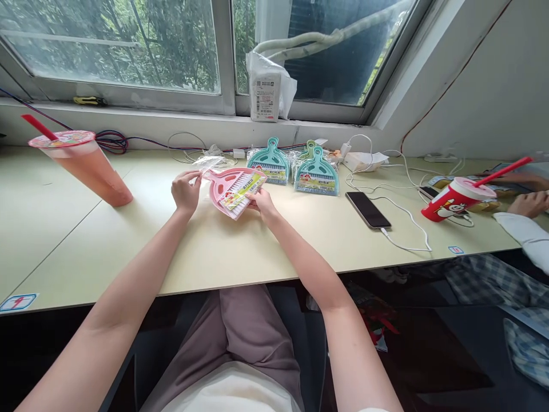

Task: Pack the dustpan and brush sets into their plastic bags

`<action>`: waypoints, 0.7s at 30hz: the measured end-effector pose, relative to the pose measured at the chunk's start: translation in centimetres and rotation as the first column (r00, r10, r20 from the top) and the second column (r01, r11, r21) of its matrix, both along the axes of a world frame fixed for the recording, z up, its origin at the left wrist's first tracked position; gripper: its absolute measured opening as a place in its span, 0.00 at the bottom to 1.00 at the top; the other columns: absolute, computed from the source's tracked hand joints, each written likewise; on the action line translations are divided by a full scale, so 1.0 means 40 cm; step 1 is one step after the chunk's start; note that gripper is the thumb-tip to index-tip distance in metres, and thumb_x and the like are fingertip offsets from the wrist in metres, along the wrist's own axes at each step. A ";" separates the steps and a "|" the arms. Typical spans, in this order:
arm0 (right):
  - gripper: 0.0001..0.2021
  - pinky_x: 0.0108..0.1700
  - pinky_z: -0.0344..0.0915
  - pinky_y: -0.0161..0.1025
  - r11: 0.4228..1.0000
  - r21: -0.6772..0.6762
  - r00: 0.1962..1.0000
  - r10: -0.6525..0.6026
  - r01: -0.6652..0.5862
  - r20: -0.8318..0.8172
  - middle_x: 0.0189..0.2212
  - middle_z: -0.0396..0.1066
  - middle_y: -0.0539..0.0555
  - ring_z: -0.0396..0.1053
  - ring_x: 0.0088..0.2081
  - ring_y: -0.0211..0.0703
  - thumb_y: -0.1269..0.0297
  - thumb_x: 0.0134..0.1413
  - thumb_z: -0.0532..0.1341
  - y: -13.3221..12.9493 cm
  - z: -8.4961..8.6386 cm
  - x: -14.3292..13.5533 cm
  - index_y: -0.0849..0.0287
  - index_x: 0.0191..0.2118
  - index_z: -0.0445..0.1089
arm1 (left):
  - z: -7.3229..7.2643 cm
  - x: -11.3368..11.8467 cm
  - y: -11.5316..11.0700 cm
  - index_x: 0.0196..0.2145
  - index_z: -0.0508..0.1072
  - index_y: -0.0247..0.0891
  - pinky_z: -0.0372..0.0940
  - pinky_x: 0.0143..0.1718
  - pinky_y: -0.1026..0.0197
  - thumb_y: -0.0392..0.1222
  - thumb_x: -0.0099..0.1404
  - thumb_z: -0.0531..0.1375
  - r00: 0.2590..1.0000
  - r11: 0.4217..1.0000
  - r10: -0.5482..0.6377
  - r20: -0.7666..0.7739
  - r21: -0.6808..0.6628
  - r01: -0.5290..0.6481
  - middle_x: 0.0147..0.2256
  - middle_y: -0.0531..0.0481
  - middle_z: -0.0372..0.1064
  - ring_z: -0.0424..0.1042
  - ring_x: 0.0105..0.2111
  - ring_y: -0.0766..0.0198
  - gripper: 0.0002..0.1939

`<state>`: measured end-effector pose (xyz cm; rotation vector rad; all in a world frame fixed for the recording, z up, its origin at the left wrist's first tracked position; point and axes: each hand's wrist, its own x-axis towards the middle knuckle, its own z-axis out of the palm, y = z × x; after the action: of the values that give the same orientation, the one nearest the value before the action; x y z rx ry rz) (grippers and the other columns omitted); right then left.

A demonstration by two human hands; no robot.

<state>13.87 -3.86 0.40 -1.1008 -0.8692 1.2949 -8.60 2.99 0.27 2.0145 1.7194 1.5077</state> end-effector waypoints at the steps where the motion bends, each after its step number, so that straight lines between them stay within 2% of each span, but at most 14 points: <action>1: 0.11 0.46 0.76 0.44 0.999 0.006 0.999 0.041 -0.041 0.004 0.35 0.78 0.51 0.77 0.34 0.40 0.76 0.50 0.63 0.001 0.001 -0.001 0.58 0.40 0.67 | -0.001 0.003 -0.002 0.47 0.77 0.43 0.64 0.54 0.52 0.40 0.69 0.53 1.000 1.000 0.000 -0.007 0.002 0.000 0.52 0.46 0.73 0.68 0.54 0.55 0.15; 4: 0.12 0.45 0.77 0.45 0.996 0.012 0.996 0.090 -0.091 0.024 0.34 0.77 0.51 0.77 0.32 0.40 0.75 0.49 0.65 0.000 0.000 -0.007 0.57 0.40 0.68 | 0.001 0.016 -0.011 0.45 0.78 0.43 0.65 0.52 0.52 0.42 0.68 0.54 0.999 1.000 -0.024 -0.025 0.009 0.025 0.49 0.46 0.74 0.68 0.53 0.54 0.14; 9: 0.12 0.46 0.77 0.45 0.999 0.031 0.999 0.028 -0.029 0.019 0.35 0.76 0.50 0.76 0.32 0.39 0.74 0.49 0.65 0.000 -0.011 -0.011 0.56 0.39 0.67 | 0.019 0.054 -0.039 0.41 0.80 0.45 0.64 0.55 0.49 0.44 0.68 0.56 0.986 0.987 -0.156 -0.064 0.020 0.158 0.48 0.49 0.74 0.66 0.54 0.52 0.12; 11: 0.11 0.46 0.77 0.44 0.999 0.049 1.000 -0.005 0.005 -0.005 0.35 0.76 0.49 0.76 0.33 0.38 0.74 0.50 0.64 0.002 -0.017 -0.008 0.56 0.39 0.66 | 0.030 0.071 -0.057 0.42 0.79 0.46 0.61 0.58 0.47 0.45 0.68 0.56 0.973 0.975 -0.218 -0.078 0.022 0.220 0.51 0.49 0.73 0.62 0.58 0.51 0.12; 13: 0.11 0.45 0.76 0.43 0.998 0.060 0.999 -0.030 0.032 -0.031 0.35 0.76 0.49 0.76 0.33 0.37 0.73 0.51 0.64 0.005 -0.020 -0.005 0.55 0.39 0.66 | 0.042 0.087 -0.078 0.46 0.78 0.48 0.54 0.63 0.42 0.47 0.67 0.58 0.965 0.969 -0.240 -0.103 0.030 0.245 0.58 0.50 0.67 0.55 0.63 0.49 0.13; 15: 0.11 0.45 0.76 0.41 0.996 0.072 0.997 -0.044 0.048 -0.059 0.36 0.76 0.49 0.76 0.33 0.37 0.73 0.50 0.64 0.008 -0.020 -0.001 0.55 0.39 0.65 | 0.051 0.098 -0.093 0.55 0.71 0.51 0.44 0.67 0.38 0.51 0.67 0.57 0.989 0.990 -0.127 -0.075 0.055 0.131 0.65 0.50 0.55 0.46 0.68 0.48 0.20; 17: 0.11 0.44 0.76 0.40 0.993 0.099 0.995 -0.050 0.059 -0.088 0.37 0.76 0.49 0.76 0.34 0.37 0.73 0.49 0.64 0.010 -0.019 0.002 0.56 0.39 0.65 | 0.058 0.097 -0.094 0.65 0.58 0.50 0.39 0.68 0.37 0.56 0.68 0.55 0.994 0.994 0.093 0.054 0.050 -0.096 0.70 0.47 0.42 0.36 0.70 0.48 0.30; 18: 0.11 0.44 0.76 0.40 0.991 0.115 0.994 -0.050 0.062 -0.100 0.37 0.76 0.49 0.76 0.35 0.37 0.72 0.49 0.65 0.011 -0.019 0.002 0.56 0.39 0.65 | 0.060 0.091 -0.088 0.68 0.51 0.49 0.40 0.67 0.38 0.58 0.69 0.53 0.972 0.982 0.183 0.150 0.016 -0.187 0.70 0.45 0.39 0.34 0.71 0.49 0.33; 19: 0.12 0.44 0.76 0.39 0.989 0.131 0.993 -0.051 0.065 -0.110 0.37 0.76 0.49 0.76 0.35 0.37 0.72 0.49 0.65 0.011 -0.018 0.003 0.56 0.39 0.65 | 0.061 0.082 -0.077 0.69 0.47 0.47 0.42 0.67 0.39 0.59 0.70 0.50 0.941 0.975 0.224 0.253 -0.041 -0.220 0.71 0.43 0.37 0.34 0.71 0.50 0.35; 20: 0.12 0.44 0.75 0.40 0.987 0.146 0.992 -0.049 0.066 -0.116 0.37 0.76 0.49 0.76 0.35 0.37 0.72 0.48 0.65 0.011 -0.018 0.003 0.56 0.39 0.66 | 0.062 0.071 -0.065 0.70 0.45 0.46 0.46 0.66 0.40 0.60 0.70 0.48 0.912 0.979 0.202 0.358 -0.113 -0.172 0.70 0.41 0.39 0.37 0.71 0.50 0.36; 21: 0.12 0.44 0.75 0.40 0.985 0.157 0.992 -0.046 0.064 -0.120 0.36 0.76 0.49 0.76 0.35 0.38 0.71 0.48 0.66 0.011 -0.017 0.002 0.56 0.39 0.66 | 0.061 0.060 -0.051 0.69 0.45 0.45 0.51 0.65 0.42 0.62 0.71 0.46 0.877 0.982 0.122 0.466 -0.182 -0.040 0.69 0.39 0.43 0.43 0.70 0.51 0.35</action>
<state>13.95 -3.40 -0.30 -0.9078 -0.8354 1.2084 -6.19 0.94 2.69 1.3527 1.6655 1.6432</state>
